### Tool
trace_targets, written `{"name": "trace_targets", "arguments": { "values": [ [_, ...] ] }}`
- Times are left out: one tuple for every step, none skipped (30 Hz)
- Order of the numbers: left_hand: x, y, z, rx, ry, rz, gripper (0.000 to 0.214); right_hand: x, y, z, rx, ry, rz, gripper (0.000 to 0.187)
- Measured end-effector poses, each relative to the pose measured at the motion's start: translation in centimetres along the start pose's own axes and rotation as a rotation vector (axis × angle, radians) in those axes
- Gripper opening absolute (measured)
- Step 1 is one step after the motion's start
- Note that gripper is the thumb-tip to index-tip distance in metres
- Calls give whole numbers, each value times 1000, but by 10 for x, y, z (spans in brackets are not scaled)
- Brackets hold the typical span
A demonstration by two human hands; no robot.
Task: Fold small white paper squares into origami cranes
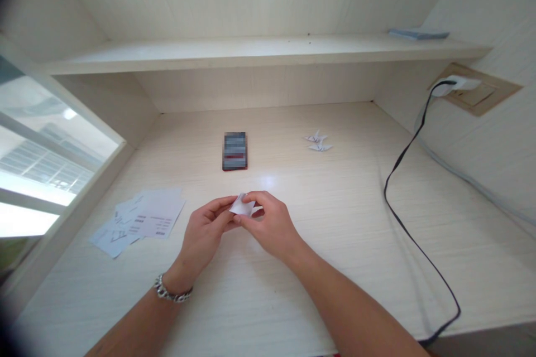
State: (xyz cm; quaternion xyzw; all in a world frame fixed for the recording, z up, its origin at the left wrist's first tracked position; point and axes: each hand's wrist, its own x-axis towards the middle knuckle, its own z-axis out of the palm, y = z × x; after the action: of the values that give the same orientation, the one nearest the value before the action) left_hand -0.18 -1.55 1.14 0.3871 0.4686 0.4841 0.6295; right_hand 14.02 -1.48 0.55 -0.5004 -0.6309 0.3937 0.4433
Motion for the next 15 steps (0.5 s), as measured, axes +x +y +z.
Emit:
{"name": "trace_targets", "arguments": {
  "values": [
    [0, 0, 1, -10, 11, 1, 28, 0, 0, 0, -10, 4, -9, 26],
    [1, 0, 1, -18, 20, 0, 29, -1, 0, 1, -29, 15, -26, 25],
    [1, 0, 1, -24, 29, -4, 31, -1, 0, 1, -61, 29, -50, 24],
    [1, 0, 1, -25, 38, -11, 33, -1, 0, 1, -107, 47, -78, 23],
    [2, 0, 2, -24, 47, -19, 35, -1, 0, 1, -163, 65, -108, 23],
    [2, 0, 2, -19, 57, -22, 37, -1, 0, 1, -219, 80, -133, 24],
    [2, 0, 2, -11, 67, -17, 38, -1, 1, 1, -267, 94, -150, 25],
    [1, -1, 2, -2, 73, -4, 38, -1, 2, 1, -309, 102, -159, 26],
    [1, -1, 3, 7, 73, 16, 38, 0, 3, 2, -341, 106, -160, 26],
    [0, -2, 3, 16, 69, 39, 37, 0, 4, 2, -365, 108, -156, 27],
    [-1, -3, 4, 26, 64, 66, 36, 0, 5, 2, -384, 110, -152, 27],
    [-2, -4, 5, 39, 56, 91, 35, 1, 5, 3, -402, 112, -151, 27],
    [-4, -4, 6, 55, 48, 113, 34, 1, 6, 3, -422, 115, -155, 26],
    [-5, -5, 7, 76, 43, 130, 35, 1, 6, 3, -442, 116, -165, 24],
    [-6, -5, 8, 105, 39, 141, 36, 1, 6, 3, -462, 116, -182, 21]
  ]
}}
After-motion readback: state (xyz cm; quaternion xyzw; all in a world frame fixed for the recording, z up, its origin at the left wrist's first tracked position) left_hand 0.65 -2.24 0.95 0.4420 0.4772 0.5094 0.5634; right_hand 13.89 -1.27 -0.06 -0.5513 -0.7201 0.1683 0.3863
